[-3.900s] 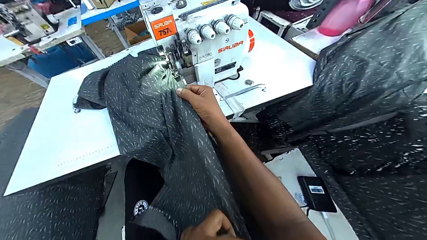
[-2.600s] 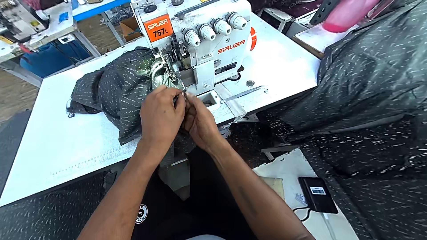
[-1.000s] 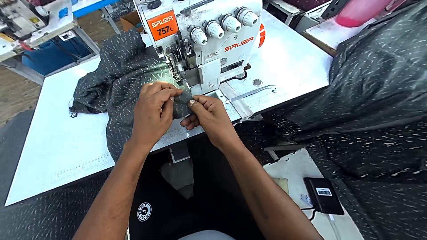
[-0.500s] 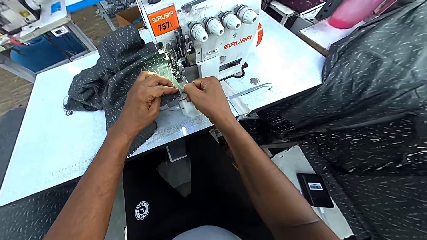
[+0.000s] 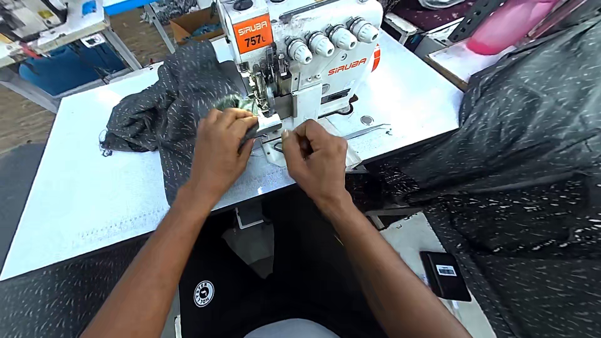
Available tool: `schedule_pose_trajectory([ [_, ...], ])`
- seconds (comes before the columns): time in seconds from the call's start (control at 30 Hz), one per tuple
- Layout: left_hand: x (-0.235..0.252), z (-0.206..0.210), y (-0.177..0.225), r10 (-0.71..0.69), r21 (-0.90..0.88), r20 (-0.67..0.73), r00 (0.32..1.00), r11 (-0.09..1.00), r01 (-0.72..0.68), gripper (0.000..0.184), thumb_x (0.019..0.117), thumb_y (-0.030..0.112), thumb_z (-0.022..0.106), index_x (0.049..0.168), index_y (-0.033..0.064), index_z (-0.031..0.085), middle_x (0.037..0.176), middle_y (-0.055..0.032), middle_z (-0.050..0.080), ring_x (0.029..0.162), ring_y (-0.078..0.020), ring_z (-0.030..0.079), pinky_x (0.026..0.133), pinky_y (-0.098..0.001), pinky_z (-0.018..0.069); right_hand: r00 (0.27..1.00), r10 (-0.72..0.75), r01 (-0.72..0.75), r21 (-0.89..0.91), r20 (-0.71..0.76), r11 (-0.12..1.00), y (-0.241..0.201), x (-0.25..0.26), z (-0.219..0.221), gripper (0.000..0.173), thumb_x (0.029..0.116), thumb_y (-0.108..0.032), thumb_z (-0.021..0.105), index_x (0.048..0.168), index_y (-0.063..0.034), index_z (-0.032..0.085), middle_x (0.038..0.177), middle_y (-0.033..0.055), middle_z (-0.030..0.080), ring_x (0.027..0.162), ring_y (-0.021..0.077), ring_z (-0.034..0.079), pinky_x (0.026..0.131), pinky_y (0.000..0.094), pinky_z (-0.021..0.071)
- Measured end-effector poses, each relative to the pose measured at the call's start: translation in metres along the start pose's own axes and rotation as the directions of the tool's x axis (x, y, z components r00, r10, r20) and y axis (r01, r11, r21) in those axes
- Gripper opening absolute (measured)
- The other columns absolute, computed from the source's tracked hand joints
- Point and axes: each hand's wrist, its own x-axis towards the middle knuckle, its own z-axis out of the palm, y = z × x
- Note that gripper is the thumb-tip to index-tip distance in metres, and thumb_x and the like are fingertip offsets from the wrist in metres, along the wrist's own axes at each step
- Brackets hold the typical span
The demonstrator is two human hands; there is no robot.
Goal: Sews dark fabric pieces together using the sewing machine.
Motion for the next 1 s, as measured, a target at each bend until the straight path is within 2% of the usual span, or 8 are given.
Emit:
schedule_pose_trajectory([
  [0.13, -0.023, -0.007, 0.034, -0.148, -0.170, -0.066, 0.987, 0.976, 0.135, 0.019, 0.1001, 0.007, 0.060, 0.110, 0.0089, 0.076, 0.116, -0.0060, 0.072, 0.103, -0.0152, 0.068, 0.090, -0.0308, 0.0552, 0.954, -0.097, 0.178, -0.279, 0.282, 0.944, -0.014, 0.008, 0.014, 0.052, 0.0931, -0.018, 0.060, 0.145, -0.0172, 0.059, 0.065, 0.0051, 0.063, 0.053, 0.0270, 0.060, 0.046, 0.0463, 0.0449],
  [0.27, -0.035, 0.000, 0.064, -0.404, -0.485, -0.077, 0.911, 0.814, 0.320, 0.014, 0.0981, 0.010, 0.067, 0.107, 0.0102, 0.078, 0.105, -0.0001, 0.074, 0.074, -0.0030, 0.066, 0.063, -0.0198, 0.0556, 0.970, -0.163, 0.206, -0.249, 0.182, 0.946, -0.003, 0.010, 0.013, 0.030, 0.0975, -0.012, 0.058, 0.120, -0.0172, 0.076, 0.080, 0.0087, 0.073, 0.064, 0.0295, 0.069, 0.051, 0.0494, 0.0509],
  [0.53, 0.011, 0.035, 0.058, -0.233, -0.175, -0.313, 0.921, 0.967, 0.186, 0.022, 0.0977, 0.012, 0.061, 0.109, 0.0156, 0.080, 0.106, -0.0034, 0.075, 0.096, -0.0179, 0.070, 0.077, -0.0358, 0.0576, 0.992, 0.039, -0.050, -0.091, -0.122, 0.995, 0.015, 0.025, 0.032, 0.028, 0.0950, -0.007, 0.058, 0.117, -0.0094, 0.075, 0.076, 0.0077, 0.071, 0.056, 0.0205, 0.061, 0.052, 0.0414, 0.0500],
  [0.67, -0.035, 0.006, 0.054, 0.157, -0.082, -0.163, 0.974, 0.982, -0.172, 0.020, 0.0993, 0.013, 0.062, 0.110, 0.0135, 0.079, 0.106, -0.0050, 0.074, 0.096, -0.0240, 0.067, 0.083, -0.0431, 0.0545, 0.984, 0.148, -0.168, 0.226, 0.101, 0.960, 0.009, -0.031, -0.007, 0.032, 0.1009, -0.011, 0.051, 0.130, -0.0044, 0.063, 0.084, 0.0013, 0.069, 0.066, 0.0087, 0.064, 0.059, 0.0288, 0.0571],
  [0.73, -0.061, -0.001, 0.057, 0.332, -0.133, -0.080, 0.940, 0.931, -0.340, 0.017, 0.0996, 0.017, 0.063, 0.107, 0.0180, 0.079, 0.104, -0.0003, 0.074, 0.098, -0.0197, 0.066, 0.093, -0.0444, 0.0513, 0.907, 0.239, -0.373, 0.403, 0.346, 0.836, 0.011, -0.040, -0.018, 0.040, 0.1090, -0.031, 0.041, 0.120, -0.0080, 0.071, 0.098, 0.0015, 0.074, 0.084, 0.0099, 0.070, 0.074, 0.0326, 0.0603],
  [0.8, -0.083, -0.002, 0.070, 0.484, -0.252, 0.026, 0.875, 0.850, -0.462, 0.018, 0.1013, 0.015, 0.062, 0.106, 0.0194, 0.078, 0.102, 0.0020, 0.075, 0.099, -0.0168, 0.067, 0.096, -0.0419, 0.0510, 0.777, 0.258, -0.562, 0.449, 0.574, 0.694, 0.006, -0.032, -0.014, 0.050, 0.1079, -0.046, 0.042, 0.108, -0.0080, 0.074, 0.093, 0.0023, 0.074, 0.083, 0.0105, 0.070, 0.074, 0.0338, 0.0610],
  [0.9, -0.097, -0.012, 0.083, 0.623, -0.454, 0.190, 0.759, 0.741, -0.494, 0.021, 0.1057, 0.021, 0.055, 0.110, 0.0144, 0.075, 0.101, -0.0009, 0.075, 0.100, -0.0185, 0.068, 0.097, -0.0407, 0.0519, 0.644, 0.209, -0.729, 0.507, 0.736, 0.461, -0.013, -0.022, 0.001, 0.023, 0.1006, -0.021, 0.065, 0.098, 0.0001, 0.071, 0.078, 0.0095, 0.071, 0.066, 0.0141, 0.069, 0.062, 0.0327, 0.0611],
  [1.0, -0.093, -0.037, 0.068, 0.485, -0.470, 0.211, 0.849, 0.812, -0.347, 0.035, 0.1048, 0.036, 0.052, 0.116, 0.0113, 0.075, 0.110, -0.0016, 0.075, 0.108, -0.0148, 0.068, 0.102, -0.0380, 0.0521, 0.599, 0.199, -0.788, 0.525, 0.776, 0.323, -0.016, -0.043, -0.003, 0.011, 0.0988, -0.007, 0.065, 0.102, 0.0018, 0.071, 0.079, 0.0099, 0.072, 0.066, 0.0116, 0.069, 0.062, 0.0284, 0.0607],
])
